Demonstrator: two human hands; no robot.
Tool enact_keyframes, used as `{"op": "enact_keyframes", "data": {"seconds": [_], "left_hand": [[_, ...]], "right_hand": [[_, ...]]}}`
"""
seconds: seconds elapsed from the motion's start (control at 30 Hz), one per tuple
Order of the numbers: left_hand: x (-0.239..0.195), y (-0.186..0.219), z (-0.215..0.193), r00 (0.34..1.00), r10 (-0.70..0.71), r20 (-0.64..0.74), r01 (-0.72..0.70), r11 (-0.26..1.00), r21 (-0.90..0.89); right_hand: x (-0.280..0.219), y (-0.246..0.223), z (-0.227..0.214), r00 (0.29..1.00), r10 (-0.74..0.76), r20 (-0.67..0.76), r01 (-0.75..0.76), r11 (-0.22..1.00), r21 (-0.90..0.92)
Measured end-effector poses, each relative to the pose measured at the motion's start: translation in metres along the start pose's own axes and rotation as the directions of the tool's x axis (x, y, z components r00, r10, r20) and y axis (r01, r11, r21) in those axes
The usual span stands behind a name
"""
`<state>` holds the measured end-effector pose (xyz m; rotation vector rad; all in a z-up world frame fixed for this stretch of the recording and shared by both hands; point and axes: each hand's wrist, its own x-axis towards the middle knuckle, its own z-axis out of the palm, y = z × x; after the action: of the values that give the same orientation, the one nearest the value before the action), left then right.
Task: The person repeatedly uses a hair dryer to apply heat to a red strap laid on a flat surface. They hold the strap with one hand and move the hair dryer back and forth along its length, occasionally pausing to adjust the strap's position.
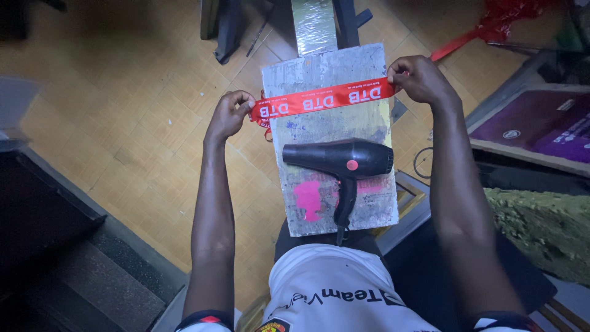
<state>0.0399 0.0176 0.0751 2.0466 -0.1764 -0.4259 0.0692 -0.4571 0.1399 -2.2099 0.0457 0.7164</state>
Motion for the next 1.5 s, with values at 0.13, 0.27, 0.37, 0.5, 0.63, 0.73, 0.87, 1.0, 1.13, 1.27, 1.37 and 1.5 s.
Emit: {"op": "enact_keyframes", "data": {"seconds": [0.13,0.27,0.37,0.5,0.63,0.73,0.87,1.0,1.13,1.27,1.37,1.5], "left_hand": [[0.001,-0.006,0.007,0.999,-0.044,0.0,0.043,0.995,-0.089],[0.005,-0.029,0.015,1.0,-0.015,-0.009,0.014,0.994,-0.109],[0.006,-0.028,0.02,1.0,0.002,-0.02,-0.004,0.996,-0.09],[0.009,-0.032,0.029,0.998,0.012,-0.056,-0.016,0.996,-0.083],[0.013,-0.041,0.036,0.998,0.029,-0.056,-0.033,0.997,-0.064],[0.017,-0.052,0.041,0.994,0.078,-0.079,-0.084,0.993,-0.081],[0.011,-0.051,0.047,0.998,-0.016,-0.06,-0.007,0.935,-0.355],[0.01,-0.049,0.047,0.998,-0.032,-0.057,0.009,0.929,-0.371],[0.009,-0.049,0.047,0.998,-0.01,-0.06,-0.011,0.938,-0.346],[0.01,-0.046,0.044,0.993,-0.034,-0.116,-0.007,0.943,-0.334],[0.011,-0.038,0.04,0.991,-0.033,-0.128,-0.011,0.943,-0.333],[0.019,-0.055,0.043,0.992,-0.019,-0.124,-0.022,0.947,-0.32]], "right_hand": [[0.002,0.011,0.003,1.0,-0.013,0.003,0.012,0.997,0.071],[0.023,0.048,0.01,0.991,-0.132,0.021,0.129,0.986,0.11],[0.019,0.044,0.01,0.991,-0.128,0.034,0.122,0.982,0.147],[0.025,0.056,0.012,0.992,-0.099,0.073,0.081,0.973,0.216],[0.04,0.09,0.022,0.978,-0.191,0.081,0.163,0.95,0.266],[0.046,0.099,0.027,0.95,-0.309,0.031,0.278,0.89,0.36],[0.023,0.069,0.022,0.968,-0.234,-0.094,0.251,0.919,0.305],[0.004,0.049,0.019,0.889,-0.374,-0.264,0.435,0.87,0.233],[-0.049,0.056,0.025,0.825,-0.276,-0.493,0.347,0.936,0.054],[-0.138,0.03,0.055,0.849,-0.052,-0.526,0.296,0.871,0.391],[-0.181,0.009,0.072,0.982,-0.117,-0.149,0.186,0.744,0.642],[-0.187,-0.01,0.095,0.971,-0.095,0.22,0.009,0.931,0.364]]}}
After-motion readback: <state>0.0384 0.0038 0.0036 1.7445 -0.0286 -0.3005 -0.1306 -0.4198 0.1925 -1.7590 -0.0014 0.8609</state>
